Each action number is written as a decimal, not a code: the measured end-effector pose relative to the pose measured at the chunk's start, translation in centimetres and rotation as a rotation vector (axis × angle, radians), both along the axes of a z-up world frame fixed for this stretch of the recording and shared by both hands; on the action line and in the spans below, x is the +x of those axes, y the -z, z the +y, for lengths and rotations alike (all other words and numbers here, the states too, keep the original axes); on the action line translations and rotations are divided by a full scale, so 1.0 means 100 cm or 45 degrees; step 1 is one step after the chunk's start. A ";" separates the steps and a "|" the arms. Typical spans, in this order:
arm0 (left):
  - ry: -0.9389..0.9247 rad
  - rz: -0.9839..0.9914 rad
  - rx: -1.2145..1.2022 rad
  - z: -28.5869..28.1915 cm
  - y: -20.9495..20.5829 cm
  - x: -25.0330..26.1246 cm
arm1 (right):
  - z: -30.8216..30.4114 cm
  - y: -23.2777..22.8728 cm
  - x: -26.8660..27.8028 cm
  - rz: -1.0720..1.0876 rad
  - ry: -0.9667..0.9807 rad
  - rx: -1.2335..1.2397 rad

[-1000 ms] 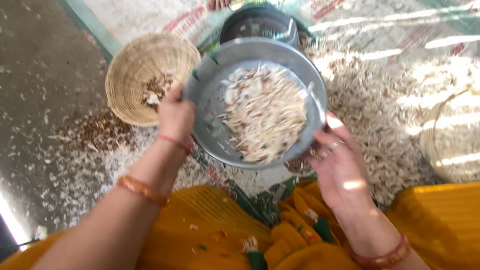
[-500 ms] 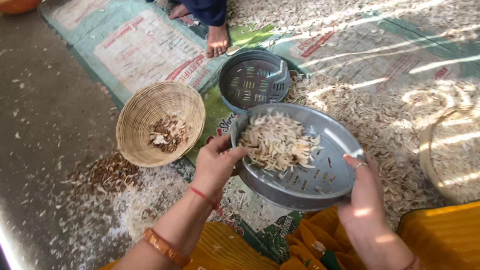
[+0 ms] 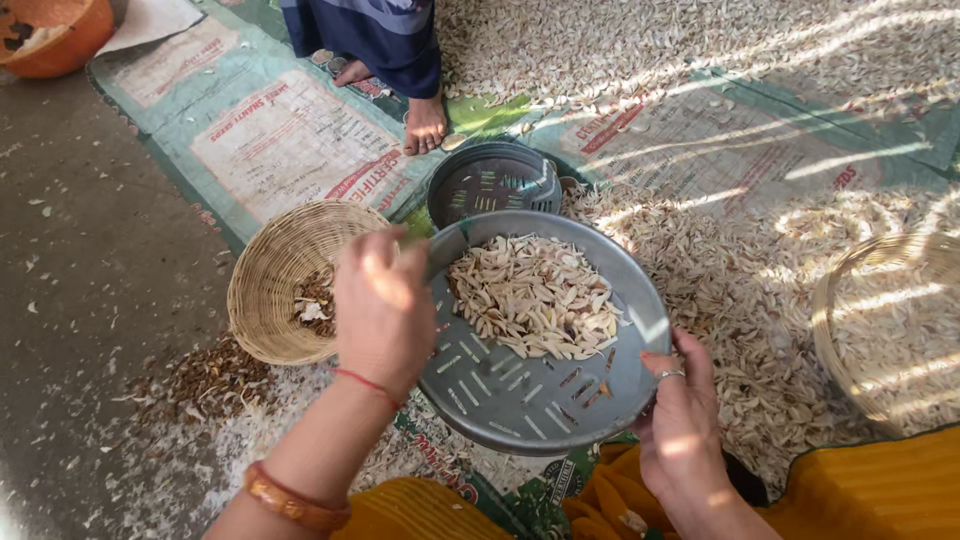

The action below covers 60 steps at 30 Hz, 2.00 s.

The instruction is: The person sits on the floor and sorts through a metal bowl of seeds or grains, picking out unwanted pieces by hand and placing them into a woven basket. The person repeatedly sifts and shakes the bowl to separate the contents.

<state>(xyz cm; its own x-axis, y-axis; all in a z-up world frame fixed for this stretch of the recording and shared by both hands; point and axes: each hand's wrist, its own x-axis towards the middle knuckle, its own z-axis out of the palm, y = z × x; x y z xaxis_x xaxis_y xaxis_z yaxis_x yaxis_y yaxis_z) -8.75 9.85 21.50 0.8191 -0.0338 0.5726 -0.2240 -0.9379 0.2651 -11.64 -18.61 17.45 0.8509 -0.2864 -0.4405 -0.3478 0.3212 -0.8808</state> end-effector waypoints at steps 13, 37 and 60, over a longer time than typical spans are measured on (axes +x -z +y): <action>0.397 0.822 -0.055 -0.047 0.040 -0.007 | -0.004 0.015 -0.010 -0.442 -0.039 -0.060; 0.199 0.755 -0.098 -0.046 0.047 -0.012 | 0.000 0.015 -0.012 -0.492 -0.058 -0.068; 0.321 0.971 -0.299 -0.066 0.024 -0.024 | 0.003 0.010 -0.016 -0.612 -0.077 -0.021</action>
